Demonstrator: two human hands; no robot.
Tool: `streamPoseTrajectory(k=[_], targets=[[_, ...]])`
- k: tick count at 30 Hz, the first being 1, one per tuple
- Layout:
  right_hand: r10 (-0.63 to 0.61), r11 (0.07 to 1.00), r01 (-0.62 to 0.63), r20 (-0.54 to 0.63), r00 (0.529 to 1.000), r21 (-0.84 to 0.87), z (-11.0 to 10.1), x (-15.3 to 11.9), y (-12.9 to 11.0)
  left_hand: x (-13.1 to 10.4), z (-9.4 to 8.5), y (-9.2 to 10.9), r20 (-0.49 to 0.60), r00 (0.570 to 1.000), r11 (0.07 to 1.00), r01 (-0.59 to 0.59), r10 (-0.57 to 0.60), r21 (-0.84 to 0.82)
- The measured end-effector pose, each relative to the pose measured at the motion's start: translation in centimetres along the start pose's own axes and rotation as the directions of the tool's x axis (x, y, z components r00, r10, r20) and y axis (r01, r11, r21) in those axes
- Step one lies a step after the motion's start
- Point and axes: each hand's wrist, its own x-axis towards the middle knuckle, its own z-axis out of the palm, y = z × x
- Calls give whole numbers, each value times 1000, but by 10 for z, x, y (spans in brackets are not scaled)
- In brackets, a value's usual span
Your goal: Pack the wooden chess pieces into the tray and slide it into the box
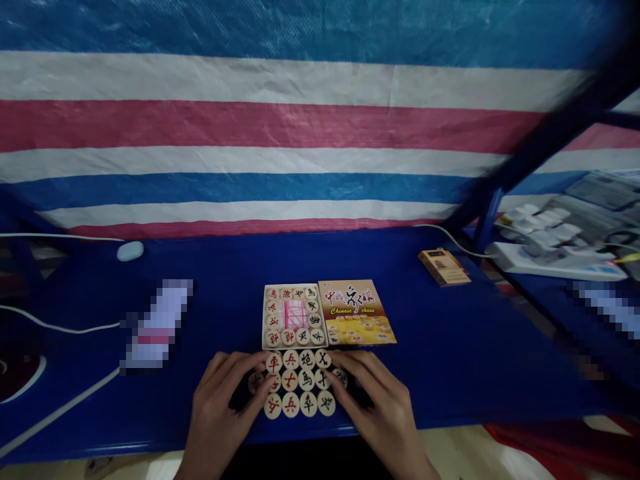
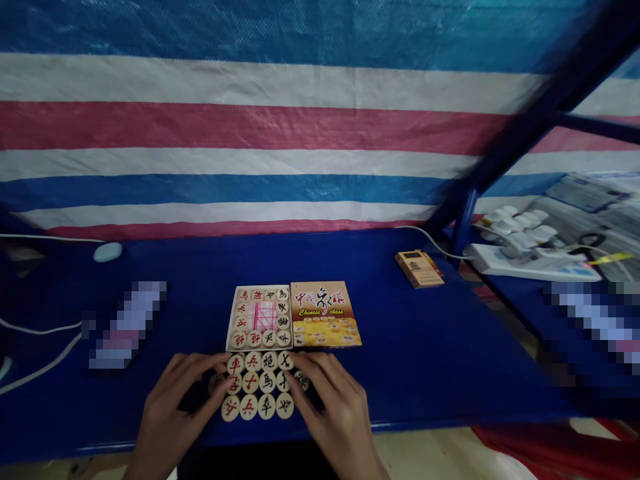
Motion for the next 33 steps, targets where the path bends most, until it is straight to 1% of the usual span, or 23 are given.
streamPoseTrajectory(k=[3, 7, 9, 11, 13, 15, 17, 18, 20, 23, 25, 27, 30, 33], targets=[[36, 999, -36, -4, 999, 19, -3, -1, -1, -1, -4, -1, -19, 998, 997, 67, -68, -38], [90, 995, -89, -27, 996, 46, -6, 5, -4, 0, -11, -5, -89, 979, 978, 171, -182, -121], [112, 993, -109, -64, 992, 53, -6, 11, -6, 8, -14, -6, -110, 967, 967, 212, -229, -143], [130, 990, -126, -79, 988, 60, -5, 21, -9, 21, -17, -5, -84, 967, 964, 225, -239, -143], [127, 991, -124, -55, 990, 51, -4, 32, -10, 39, -17, -4, -16, 981, 972, 192, -196, -137], [91, 996, -91, -13, 996, 18, -3, 47, -10, 59, -16, -3, 48, 993, 987, 117, -112, -106], [36, 999, -35, 55, 998, -18, -5, 65, -7, 80, -13, -5, 109, 993, 998, 40, -35, -44], [7, 1000, -4, 106, 994, -28, -6, 75, -5, 89, -11, -6, 131, 991, 1000, 10, -8, -16], [-27, 998, 39, 207, 978, -55, -8, 96, 2, 107, -6, -9, 174, 985, 998, -26, 15, 65], [-74, 976, 129, 288, 955, -178, -5, 123, 14, 126, 1, -13, 246, 969, 977, -49, -4, 208], [-101, 958, 179, 319, 942, -226, 2, 134, 21, 132, 7, -16, 271, 963, 965, -59, -13, 254], [-111, 952, 195, 327, 938, -237, 10, 137, 26, 133, 12, -19, 283, 959, 960, -69, -10, 270], [-111, 948, 197, 324, 940, -249, 21, 133, 31, 131, 17, -24, 299, 954, 953, -91, 1, 288], [-108, 948, 195, 323, 940, -252, 25, 127, 34, 129, 18, -27, 324, 946, 953, -107, 10, 282]])
